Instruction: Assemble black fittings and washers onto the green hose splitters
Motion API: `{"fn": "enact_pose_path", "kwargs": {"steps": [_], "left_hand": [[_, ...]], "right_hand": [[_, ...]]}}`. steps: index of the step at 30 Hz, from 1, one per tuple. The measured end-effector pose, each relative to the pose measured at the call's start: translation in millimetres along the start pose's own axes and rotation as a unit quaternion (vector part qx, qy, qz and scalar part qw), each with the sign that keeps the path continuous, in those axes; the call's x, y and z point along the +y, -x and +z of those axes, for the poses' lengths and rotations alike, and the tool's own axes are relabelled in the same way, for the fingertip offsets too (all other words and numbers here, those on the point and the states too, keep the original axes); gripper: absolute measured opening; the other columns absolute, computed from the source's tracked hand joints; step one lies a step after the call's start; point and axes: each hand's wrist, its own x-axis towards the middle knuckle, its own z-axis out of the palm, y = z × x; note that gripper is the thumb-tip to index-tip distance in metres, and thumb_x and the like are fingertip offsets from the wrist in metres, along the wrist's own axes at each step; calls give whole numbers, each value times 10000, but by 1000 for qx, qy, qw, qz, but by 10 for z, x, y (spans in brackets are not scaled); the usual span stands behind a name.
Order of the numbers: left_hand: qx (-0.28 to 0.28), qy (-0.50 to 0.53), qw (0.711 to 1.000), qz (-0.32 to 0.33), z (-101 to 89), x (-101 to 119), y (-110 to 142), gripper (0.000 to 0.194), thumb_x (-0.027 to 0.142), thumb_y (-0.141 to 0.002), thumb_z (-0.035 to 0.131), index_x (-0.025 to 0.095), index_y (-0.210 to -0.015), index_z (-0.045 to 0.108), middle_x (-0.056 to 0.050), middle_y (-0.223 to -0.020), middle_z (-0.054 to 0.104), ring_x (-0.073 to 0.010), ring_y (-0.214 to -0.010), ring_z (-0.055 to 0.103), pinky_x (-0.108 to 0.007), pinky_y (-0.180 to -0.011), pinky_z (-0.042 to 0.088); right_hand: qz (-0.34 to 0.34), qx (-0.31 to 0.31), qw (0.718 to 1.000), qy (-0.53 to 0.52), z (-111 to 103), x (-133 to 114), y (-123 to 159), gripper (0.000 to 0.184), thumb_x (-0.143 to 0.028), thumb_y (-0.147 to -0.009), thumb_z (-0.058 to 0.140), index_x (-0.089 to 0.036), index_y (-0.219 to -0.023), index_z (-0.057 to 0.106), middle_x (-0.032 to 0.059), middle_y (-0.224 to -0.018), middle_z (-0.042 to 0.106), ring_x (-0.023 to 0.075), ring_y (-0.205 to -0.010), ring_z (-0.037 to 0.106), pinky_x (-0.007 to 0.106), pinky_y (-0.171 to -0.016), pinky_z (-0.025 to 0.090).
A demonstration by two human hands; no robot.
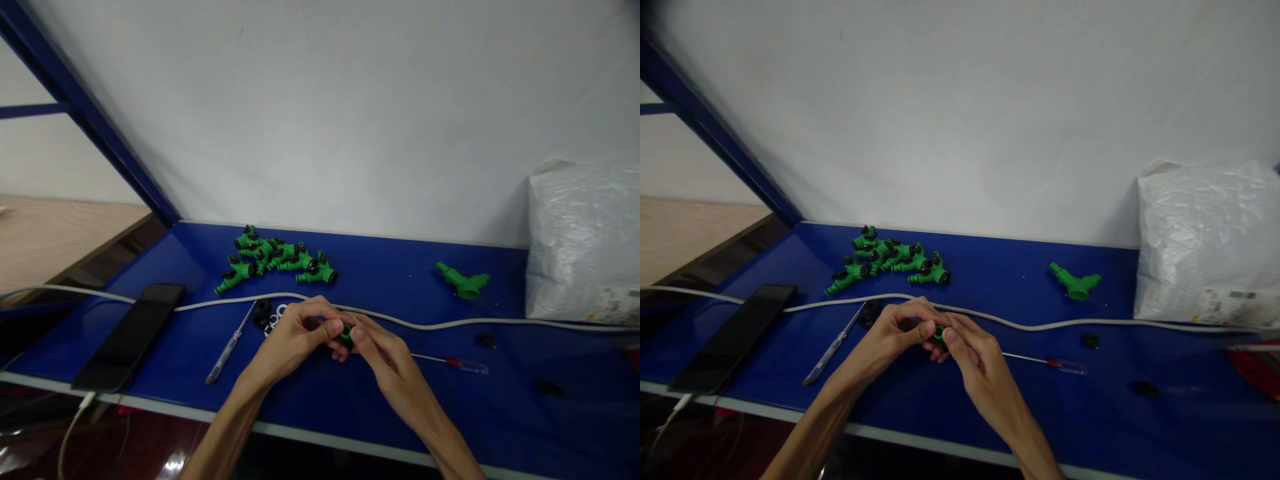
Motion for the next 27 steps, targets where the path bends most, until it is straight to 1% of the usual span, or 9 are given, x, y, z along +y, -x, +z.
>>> {"fn": "enact_pose_path", "kwargs": {"steps": [7, 12, 17, 22, 27], "left_hand": [[14, 4, 1000, -2, 29, -10, 4, 279, 387, -866, 755, 121, -783, 746, -22, -829, 618, -134, -629, 691, -248, -595, 549], [24, -14, 1000, -12, 47, 11, 14, 327, 431, -859, 750, 121, -758, 722, -21, -808, 626, -142, -613, 694, -258, -594, 553], [34, -16, 999, -14, 59, 23, 7, 360, 460, -840, 763, 123, -727, 699, 0, -734, 607, -134, -585, 678, -246, -579, 540], [33, -20, 999, -13, 58, 9, 6, 359, 466, -848, 751, 126, -740, 702, 0, -726, 614, -138, -588, 674, -255, -592, 538], [35, -15, 999, -19, 69, 18, 12, 370, 478, -833, 760, 124, -743, 704, -6, -762, 615, -146, -599, 679, -266, -594, 538]], "right_hand": [[-3, -4, 1000, 6, -2, 0, -10, 367, -460, -1050, 483, -336, -1335, 678, 45, -1387, 656, 241, -1277, 591, 364, -1047, 476], [8, -6, 1000, 10, -3, 25, -14, 376, -468, -1043, 494, -322, -1337, 677, 55, -1393, 651, 254, -1301, 576, 373, -1042, 484], [11, -9, 1000, -5, 11, -3, -23, 376, -457, -1049, 488, -303, -1330, 684, 62, -1381, 655, 241, -1245, 607, 361, -1013, 501], [34, -12, 999, -28, 13, -11, -13, 388, -471, -1041, 499, -296, -1338, 679, 66, -1363, 663, 228, -1122, 660, 347, -929, 540], [48, -15, 998, -44, 6, -16, -11, 384, -475, -1033, 516, -299, -1328, 687, 66, -1379, 652, 239, -1131, 651, 383, -976, 531]]}}
